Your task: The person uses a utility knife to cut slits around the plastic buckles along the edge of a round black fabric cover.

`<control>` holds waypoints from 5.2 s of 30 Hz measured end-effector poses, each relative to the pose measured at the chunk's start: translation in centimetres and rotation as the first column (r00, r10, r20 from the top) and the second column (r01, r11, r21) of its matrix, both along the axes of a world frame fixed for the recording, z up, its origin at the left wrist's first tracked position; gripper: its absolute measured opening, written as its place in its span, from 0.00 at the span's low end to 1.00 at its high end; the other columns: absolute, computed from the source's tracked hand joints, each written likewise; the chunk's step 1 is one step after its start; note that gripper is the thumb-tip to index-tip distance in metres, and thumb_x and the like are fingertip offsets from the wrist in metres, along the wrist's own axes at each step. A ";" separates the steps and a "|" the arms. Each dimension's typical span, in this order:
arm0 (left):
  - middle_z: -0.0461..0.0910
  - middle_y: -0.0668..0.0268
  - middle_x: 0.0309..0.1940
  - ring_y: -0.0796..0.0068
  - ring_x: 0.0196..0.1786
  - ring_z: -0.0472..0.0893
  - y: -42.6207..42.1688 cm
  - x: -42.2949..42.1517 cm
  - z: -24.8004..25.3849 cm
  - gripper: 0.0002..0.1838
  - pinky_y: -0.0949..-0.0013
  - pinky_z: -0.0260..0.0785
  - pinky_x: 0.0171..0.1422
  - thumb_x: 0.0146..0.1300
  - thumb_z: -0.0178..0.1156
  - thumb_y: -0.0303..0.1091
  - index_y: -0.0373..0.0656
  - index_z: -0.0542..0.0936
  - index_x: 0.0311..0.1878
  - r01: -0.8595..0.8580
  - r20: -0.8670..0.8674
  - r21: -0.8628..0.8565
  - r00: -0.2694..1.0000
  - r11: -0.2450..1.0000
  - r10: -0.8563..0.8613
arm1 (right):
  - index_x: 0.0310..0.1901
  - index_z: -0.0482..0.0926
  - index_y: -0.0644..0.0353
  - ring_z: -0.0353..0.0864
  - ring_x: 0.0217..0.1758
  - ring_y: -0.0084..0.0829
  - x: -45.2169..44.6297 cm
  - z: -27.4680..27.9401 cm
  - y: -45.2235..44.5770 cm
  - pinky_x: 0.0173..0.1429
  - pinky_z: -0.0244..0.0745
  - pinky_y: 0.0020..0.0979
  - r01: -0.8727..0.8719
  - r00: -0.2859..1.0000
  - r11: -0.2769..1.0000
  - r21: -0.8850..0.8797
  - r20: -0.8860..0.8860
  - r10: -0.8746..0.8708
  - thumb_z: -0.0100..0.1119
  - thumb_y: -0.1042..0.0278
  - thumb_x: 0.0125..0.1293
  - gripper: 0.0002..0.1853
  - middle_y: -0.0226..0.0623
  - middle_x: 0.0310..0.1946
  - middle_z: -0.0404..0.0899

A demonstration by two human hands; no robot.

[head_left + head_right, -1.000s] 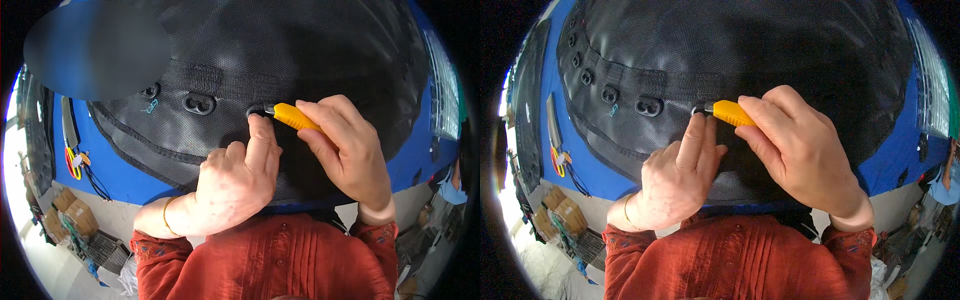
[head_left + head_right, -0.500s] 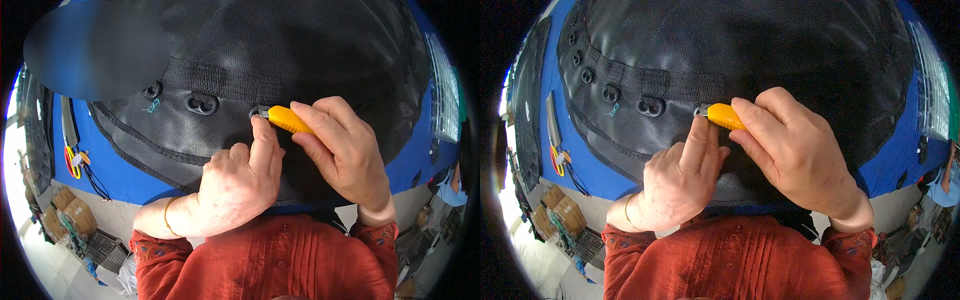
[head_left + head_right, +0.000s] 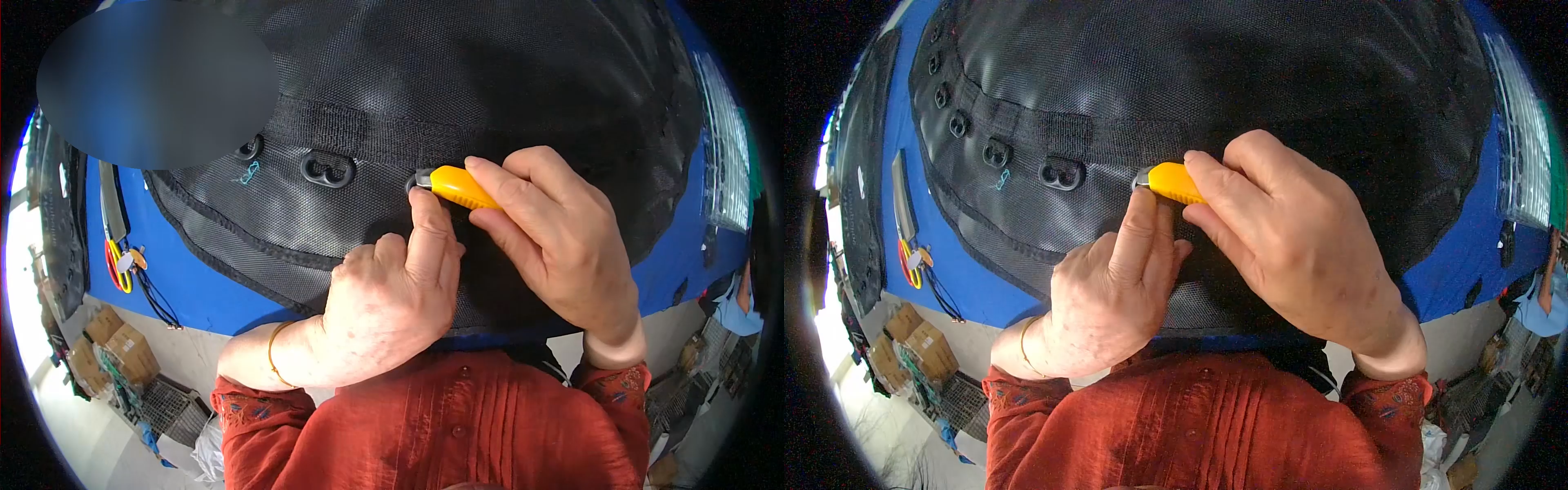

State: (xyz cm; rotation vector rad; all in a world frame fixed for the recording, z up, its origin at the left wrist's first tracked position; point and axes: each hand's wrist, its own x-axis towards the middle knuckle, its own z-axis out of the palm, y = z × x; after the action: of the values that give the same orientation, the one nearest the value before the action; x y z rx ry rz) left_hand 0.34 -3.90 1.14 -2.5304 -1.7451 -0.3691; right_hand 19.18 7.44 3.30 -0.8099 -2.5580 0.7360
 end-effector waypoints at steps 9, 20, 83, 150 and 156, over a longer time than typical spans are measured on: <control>0.84 0.34 0.58 0.77 0.23 0.71 0.0 0.2 0.0 0.15 0.71 0.68 0.18 0.69 0.69 0.31 0.26 0.87 0.50 -0.024 0.034 -0.010 0.999 1.000 0.024 | 0.65 0.84 0.65 0.86 0.41 0.42 -0.5 0.3 -1.7 0.43 0.82 0.38 0.068 0.997 0.998 0.003 0.037 -0.068 0.75 0.78 0.68 0.24 0.43 0.46 0.80; 0.85 0.36 0.57 0.78 0.21 0.70 0.0 0.2 0.0 0.16 0.71 0.67 0.18 0.67 0.70 0.30 0.24 0.87 0.49 -0.028 0.031 -0.007 0.999 1.000 0.028 | 0.65 0.83 0.69 0.86 0.43 0.43 -0.4 0.7 -2.5 0.45 0.83 0.39 0.074 0.989 0.996 0.054 0.123 -0.081 0.75 0.78 0.67 0.24 0.44 0.47 0.80; 0.82 0.58 0.40 0.59 0.32 0.85 1.5 -1.4 0.5 0.08 0.62 0.78 0.33 0.66 0.75 0.25 0.37 0.84 0.44 -0.052 0.244 -0.043 0.968 0.998 0.061 | 0.59 0.88 0.56 0.85 0.48 0.40 2.4 -4.2 3.4 0.57 0.79 0.42 0.226 0.974 0.856 0.465 -0.076 -0.216 0.77 0.61 0.69 0.19 0.35 0.44 0.84; 0.80 0.50 0.46 0.45 0.50 0.86 6.5 -4.1 -4.1 0.10 0.47 0.82 0.55 0.69 0.69 0.32 0.39 0.80 0.46 -0.273 0.473 0.132 0.862 0.953 0.181 | 0.45 0.86 0.57 0.83 0.46 0.47 1.7 -6.4 4.6 0.54 0.78 0.46 0.331 0.943 0.772 0.542 -0.160 -0.291 0.61 0.67 0.78 0.07 0.39 0.40 0.83; 0.79 0.50 0.47 0.45 0.50 0.86 6.1 -4.0 -3.8 0.10 0.47 0.82 0.54 0.69 0.69 0.32 0.39 0.79 0.46 -0.271 0.475 0.110 0.860 0.956 0.189 | 0.44 0.85 0.57 0.83 0.46 0.46 1.7 -6.4 4.6 0.52 0.78 0.46 0.330 0.944 0.774 0.540 -0.170 -0.283 0.62 0.68 0.77 0.05 0.38 0.39 0.83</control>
State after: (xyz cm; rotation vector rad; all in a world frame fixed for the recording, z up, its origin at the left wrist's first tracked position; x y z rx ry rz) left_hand -3.71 2.25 -2.67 -2.1951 -2.0257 -1.1306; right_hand 20.83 12.02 -3.07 -0.9260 -2.2855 -0.1014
